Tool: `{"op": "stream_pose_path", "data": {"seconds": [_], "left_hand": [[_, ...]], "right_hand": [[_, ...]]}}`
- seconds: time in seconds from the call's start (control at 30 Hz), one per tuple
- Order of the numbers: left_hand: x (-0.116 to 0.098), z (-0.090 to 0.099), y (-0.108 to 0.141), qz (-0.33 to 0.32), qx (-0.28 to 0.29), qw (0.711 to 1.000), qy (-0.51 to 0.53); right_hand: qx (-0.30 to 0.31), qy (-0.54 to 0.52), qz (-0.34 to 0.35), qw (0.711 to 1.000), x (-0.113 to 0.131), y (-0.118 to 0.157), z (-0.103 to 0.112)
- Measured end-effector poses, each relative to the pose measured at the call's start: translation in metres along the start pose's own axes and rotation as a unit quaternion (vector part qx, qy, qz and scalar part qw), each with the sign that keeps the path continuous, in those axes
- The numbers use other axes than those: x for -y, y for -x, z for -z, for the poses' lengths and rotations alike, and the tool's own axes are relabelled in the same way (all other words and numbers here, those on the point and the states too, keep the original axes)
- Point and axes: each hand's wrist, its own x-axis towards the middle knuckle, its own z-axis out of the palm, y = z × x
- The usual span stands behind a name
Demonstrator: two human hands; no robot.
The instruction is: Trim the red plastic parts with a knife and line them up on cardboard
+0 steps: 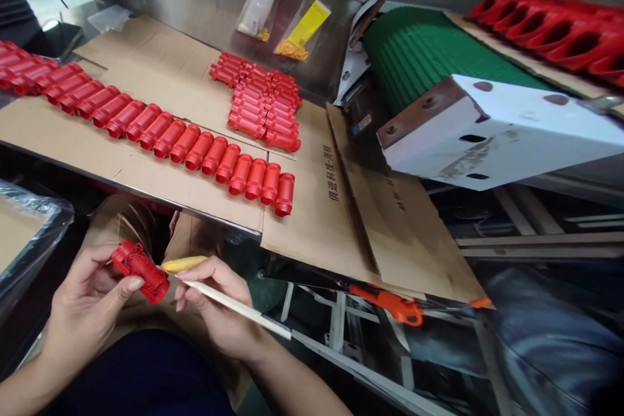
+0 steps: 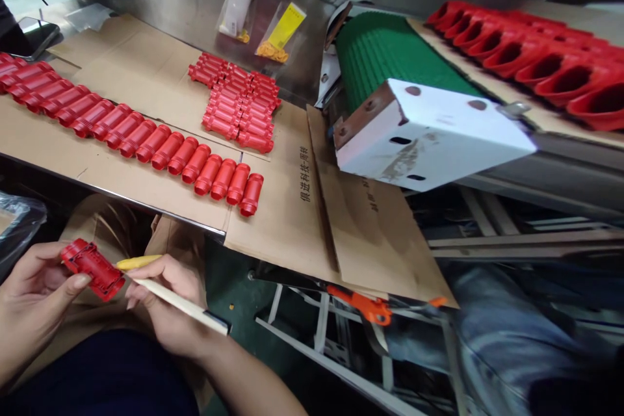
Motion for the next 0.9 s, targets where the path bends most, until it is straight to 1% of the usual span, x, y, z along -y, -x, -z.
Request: {"op": "stream_pose_path", "data": {"seconds": [0.03,0.1,0.17,0.2,0.23,0.27,0.3,0.33,0.37,0.4,0.43,0.47,0.5,0.53,0.6,0.67,0.73,0.9], "left_hand": [[0.001,0.000,0.002,-0.007,0.001,1.000,-0.002],[0.002,-0.001,0.004,-0.007,-0.001,1.000,0.012],[0.003,-0.001,0.004,0.008,0.002,0.999,0.045],[0.003,-0.001,0.003,0.019,0.009,0.998,0.064],[0.003,-0.001,0.002,0.028,0.018,0.996,0.081],[0.003,-0.001,0.000,0.040,0.026,0.994,0.098],[0.004,-0.001,-0.001,0.055,0.033,0.991,0.115],[0.004,0.000,-0.002,0.072,0.039,0.988,0.134],[0.006,0.001,-0.003,0.087,0.046,0.983,0.152],[0.007,0.002,-0.003,0.104,0.052,0.978,0.172],[0.008,0.002,-0.003,0.120,0.057,0.973,0.188],[0.010,0.003,-0.003,0.128,0.062,0.970,0.196],[0.010,0.004,-0.002,0.128,0.064,0.971,0.193],[0.011,0.004,-0.001,0.122,0.066,0.973,0.182],[0.009,0.003,0.000,0.097,0.072,0.981,0.154],[0.005,0.002,0.002,0.071,0.073,0.986,0.130],[0.001,-0.001,0.003,0.057,0.070,0.989,0.115],[0.000,-0.004,0.004,0.052,0.069,0.991,0.107]], "right_hand": [[-0.005,-0.055,-0.032,0.998,-0.002,-0.001,-0.003],[-0.013,-0.148,-0.072,0.986,-0.004,0.000,-0.008],[0.003,-0.238,-0.112,0.965,-0.003,0.005,-0.012],[0.042,-0.278,-0.138,0.950,-0.001,0.008,-0.012],[0.099,-0.306,-0.155,0.934,0.003,0.011,-0.011],[0.163,-0.314,-0.151,0.923,0.007,0.013,-0.010],[0.209,-0.296,-0.123,0.924,0.011,0.015,-0.007],[0.224,-0.248,-0.076,0.940,0.014,0.015,-0.004],[0.199,-0.170,-0.017,0.965,0.016,0.014,-0.001],[0.140,-0.077,0.042,0.986,0.017,0.012,0.001],[0.065,0.014,0.094,0.993,0.017,0.010,0.002],[0.003,0.093,0.134,0.987,0.015,0.008,0.001],[-0.036,0.149,0.168,0.974,0.012,0.005,0.000],[-0.054,0.183,0.202,0.961,0.009,0.003,-0.003],[-0.052,0.210,0.256,0.942,0.002,0.001,-0.010],[-0.046,0.230,0.283,0.930,-0.002,-0.001,-0.017],[-0.048,0.242,0.288,0.925,-0.003,-0.001,-0.021],[-0.058,0.238,0.281,0.928,-0.005,-0.001,-0.023]]}}
